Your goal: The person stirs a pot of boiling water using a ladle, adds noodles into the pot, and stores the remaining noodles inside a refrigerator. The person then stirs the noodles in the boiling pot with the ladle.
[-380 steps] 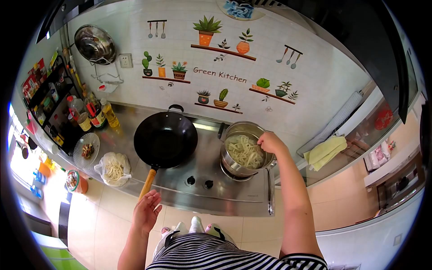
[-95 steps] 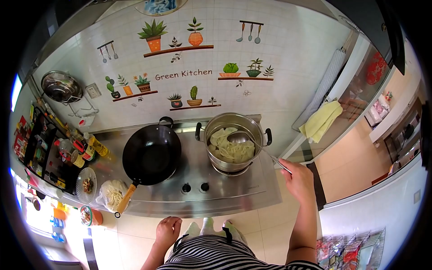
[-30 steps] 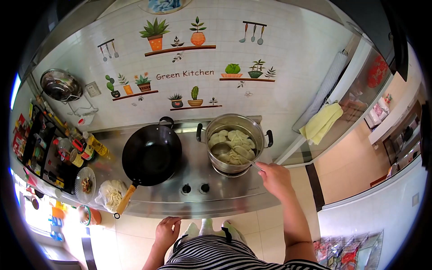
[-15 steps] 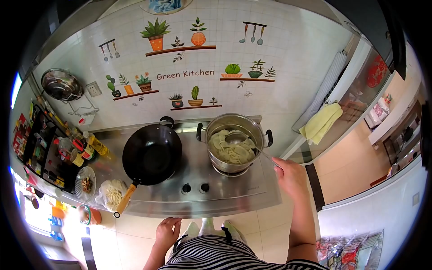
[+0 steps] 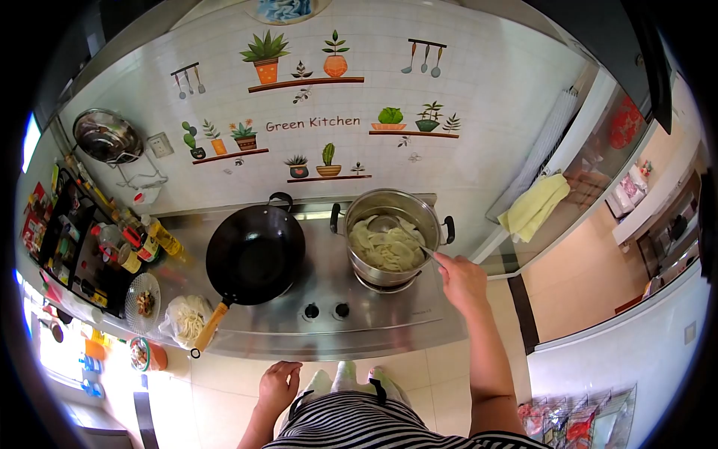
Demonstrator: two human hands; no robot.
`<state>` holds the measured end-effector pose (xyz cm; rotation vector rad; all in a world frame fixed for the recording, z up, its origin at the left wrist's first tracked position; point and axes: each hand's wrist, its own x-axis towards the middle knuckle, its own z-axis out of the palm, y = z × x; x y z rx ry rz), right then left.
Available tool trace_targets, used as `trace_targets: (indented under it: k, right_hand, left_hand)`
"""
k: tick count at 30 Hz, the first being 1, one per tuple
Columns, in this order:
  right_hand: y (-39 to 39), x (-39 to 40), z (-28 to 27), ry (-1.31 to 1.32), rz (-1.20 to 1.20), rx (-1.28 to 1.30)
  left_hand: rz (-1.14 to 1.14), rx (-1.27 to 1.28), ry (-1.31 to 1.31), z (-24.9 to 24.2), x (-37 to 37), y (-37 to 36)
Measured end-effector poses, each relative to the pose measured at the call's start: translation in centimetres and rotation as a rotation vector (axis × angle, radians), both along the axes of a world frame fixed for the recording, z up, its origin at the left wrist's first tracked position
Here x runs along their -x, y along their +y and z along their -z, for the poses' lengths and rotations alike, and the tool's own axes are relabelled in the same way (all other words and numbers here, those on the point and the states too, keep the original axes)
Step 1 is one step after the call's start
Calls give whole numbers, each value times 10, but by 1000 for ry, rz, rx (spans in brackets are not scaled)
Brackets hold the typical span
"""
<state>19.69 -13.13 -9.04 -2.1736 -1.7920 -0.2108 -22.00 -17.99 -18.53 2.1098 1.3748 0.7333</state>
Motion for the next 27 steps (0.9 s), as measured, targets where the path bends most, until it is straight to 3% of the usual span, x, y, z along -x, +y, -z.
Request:
trace_targets:
  k: [8,17,27]
  right_hand:
    - [4,-7,16,-76,-97,-37]
    - [-33,-20,-24,-178,-127,-103]
    - [-46,-18,-39,-57,-58,-208]
  left_hand:
    - [-20,18,-4,1,5,-6]
    - [-42,15,2,-1,8,-7]
    - [-4,0,4,-1,4,-2]
